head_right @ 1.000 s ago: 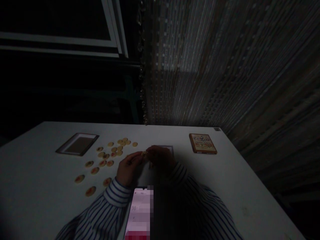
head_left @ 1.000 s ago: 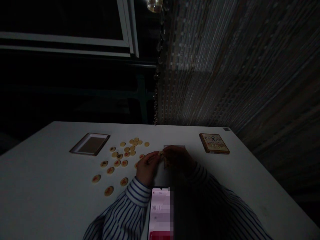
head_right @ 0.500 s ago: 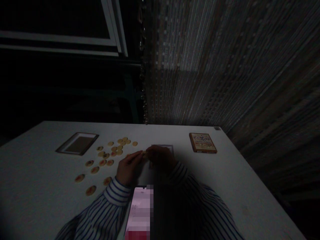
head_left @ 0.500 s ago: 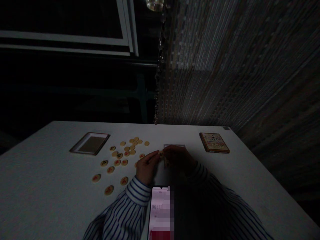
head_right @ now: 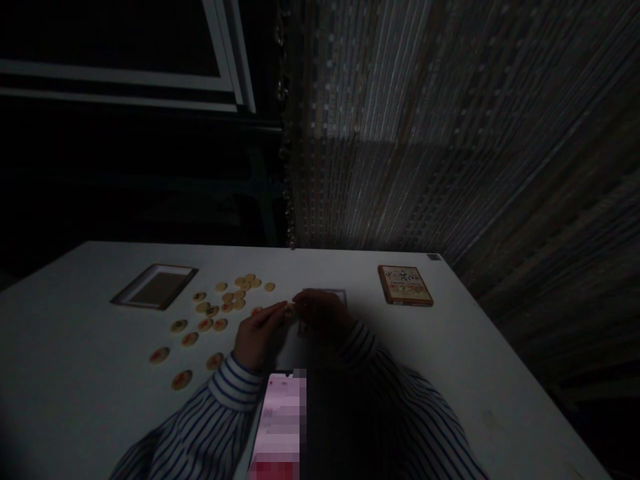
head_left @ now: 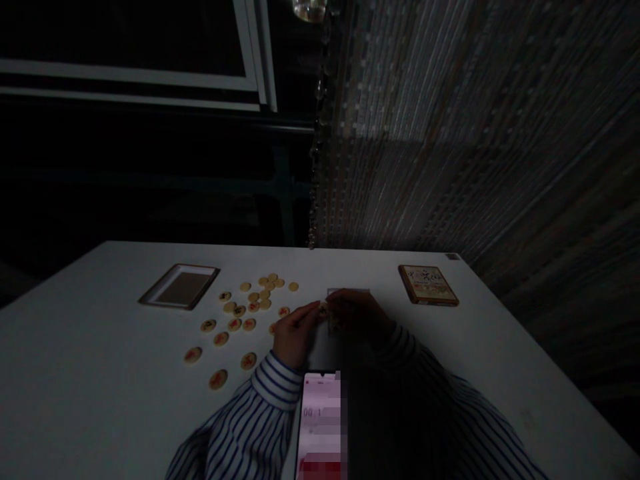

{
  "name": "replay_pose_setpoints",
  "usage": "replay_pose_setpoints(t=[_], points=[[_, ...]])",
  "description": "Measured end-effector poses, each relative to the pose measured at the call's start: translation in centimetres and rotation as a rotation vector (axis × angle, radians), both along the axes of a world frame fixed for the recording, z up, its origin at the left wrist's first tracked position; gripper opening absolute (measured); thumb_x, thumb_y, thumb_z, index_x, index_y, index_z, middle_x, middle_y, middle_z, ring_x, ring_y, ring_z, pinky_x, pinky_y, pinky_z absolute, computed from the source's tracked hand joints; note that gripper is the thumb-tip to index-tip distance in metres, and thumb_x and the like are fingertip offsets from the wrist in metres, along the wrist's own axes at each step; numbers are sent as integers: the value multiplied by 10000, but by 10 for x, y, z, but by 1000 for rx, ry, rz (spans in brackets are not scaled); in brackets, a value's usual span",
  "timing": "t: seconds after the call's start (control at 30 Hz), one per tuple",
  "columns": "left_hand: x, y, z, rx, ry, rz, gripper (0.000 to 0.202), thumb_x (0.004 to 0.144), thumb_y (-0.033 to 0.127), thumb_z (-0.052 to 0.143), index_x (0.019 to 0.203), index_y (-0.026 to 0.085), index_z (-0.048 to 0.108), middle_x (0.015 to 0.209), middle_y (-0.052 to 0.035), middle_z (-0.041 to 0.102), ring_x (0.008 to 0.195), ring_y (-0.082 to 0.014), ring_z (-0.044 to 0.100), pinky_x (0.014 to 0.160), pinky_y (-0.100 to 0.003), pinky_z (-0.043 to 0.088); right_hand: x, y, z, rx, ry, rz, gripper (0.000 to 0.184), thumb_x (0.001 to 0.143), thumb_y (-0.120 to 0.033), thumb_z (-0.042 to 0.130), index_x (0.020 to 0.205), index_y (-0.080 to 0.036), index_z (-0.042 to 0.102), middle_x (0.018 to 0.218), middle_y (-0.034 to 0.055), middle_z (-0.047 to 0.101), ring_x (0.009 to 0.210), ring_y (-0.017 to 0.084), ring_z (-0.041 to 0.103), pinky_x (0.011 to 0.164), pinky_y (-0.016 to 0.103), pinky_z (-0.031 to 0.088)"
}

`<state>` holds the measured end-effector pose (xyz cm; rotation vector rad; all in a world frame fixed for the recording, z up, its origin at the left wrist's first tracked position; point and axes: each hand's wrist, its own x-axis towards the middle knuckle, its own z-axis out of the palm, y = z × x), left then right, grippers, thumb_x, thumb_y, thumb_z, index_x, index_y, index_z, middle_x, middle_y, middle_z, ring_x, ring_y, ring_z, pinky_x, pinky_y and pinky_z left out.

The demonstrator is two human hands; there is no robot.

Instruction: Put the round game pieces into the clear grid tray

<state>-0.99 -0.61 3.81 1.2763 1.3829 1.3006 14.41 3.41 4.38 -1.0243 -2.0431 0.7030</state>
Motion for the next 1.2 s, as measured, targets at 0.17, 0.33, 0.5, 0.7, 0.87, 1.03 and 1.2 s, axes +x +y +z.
replay_pose_setpoints(t=[0.17, 0.33, 0.5, 0.7, 0.87, 1.03, 1.2], points=[[-2, 1, -5, 30, -22, -22, 202, 712, 272, 557, 845, 180, 677, 861, -45, 691, 824, -167, 626, 774, -269, 495, -1, -2, 6, -7, -33, 8, 158, 764, -275, 506, 818, -164, 605, 767, 48, 641, 682, 135, 588, 613, 240, 465], [-2, 0, -3, 26, -40, -37, 175, 701, 257, 563, 816, 204, 684, 850, -39, 693, 830, -177, 626, 765, -282, 500, 0, -5, 6, -90, -14, 37, 179, 784, -298, 486, 810, -165, 602, 734, 39, 639, 647, 125, 586, 577, 225, 462], [-2, 0, -1, 32, -40, -17, 176, 697, 268, 568, 803, 190, 685, 846, -51, 693, 835, -176, 623, 787, -292, 490, 0, -4, 5, -42, -22, 36, 156, 771, -284, 503, 793, -168, 605, 723, 34, 640, 641, 122, 580, 583, 223, 454], [1, 0, -2, -33, -113, -20, 247, 662, 255, 608, 880, 148, 651, 869, -80, 686, 809, -181, 632, 764, -292, 501, -2, -2, 9, 30, -25, -48, 122, 749, -234, 511, 776, -162, 607, 748, 50, 647, 688, 141, 587, 636, 247, 457], [2, -1, -8, -51, -167, -58, 306, 644, 268, 629, 920, 136, 616, 884, -83, 681, 824, -185, 631, 758, -291, 506, -1, -3, 7, -45, 2, -34, 152, 757, -264, 507, 815, -164, 605, 756, 49, 648, 686, 138, 589, 619, 239, 461], [1, 0, -11, -32, -168, -41, 241, 649, 252, 624, 875, 165, 624, 872, -70, 683, 806, -173, 634, 751, -280, 512, -1, -3, 5, -57, 18, -6, 167, 745, -284, 528, 827, -161, 605, 779, 54, 648, 706, 144, 593, 643, 250, 465], [1, -1, -5, -12, -156, -15, 193, 636, 235, 629, 816, 167, 643, 809, -61, 692, 755, -174, 643, 703, -274, 525, 1, -3, 1, -82, 44, 6, 170, 743, -281, 535, 849, -165, 599, 774, 46, 645, 679, 132, 593, 606, 231, 466]])
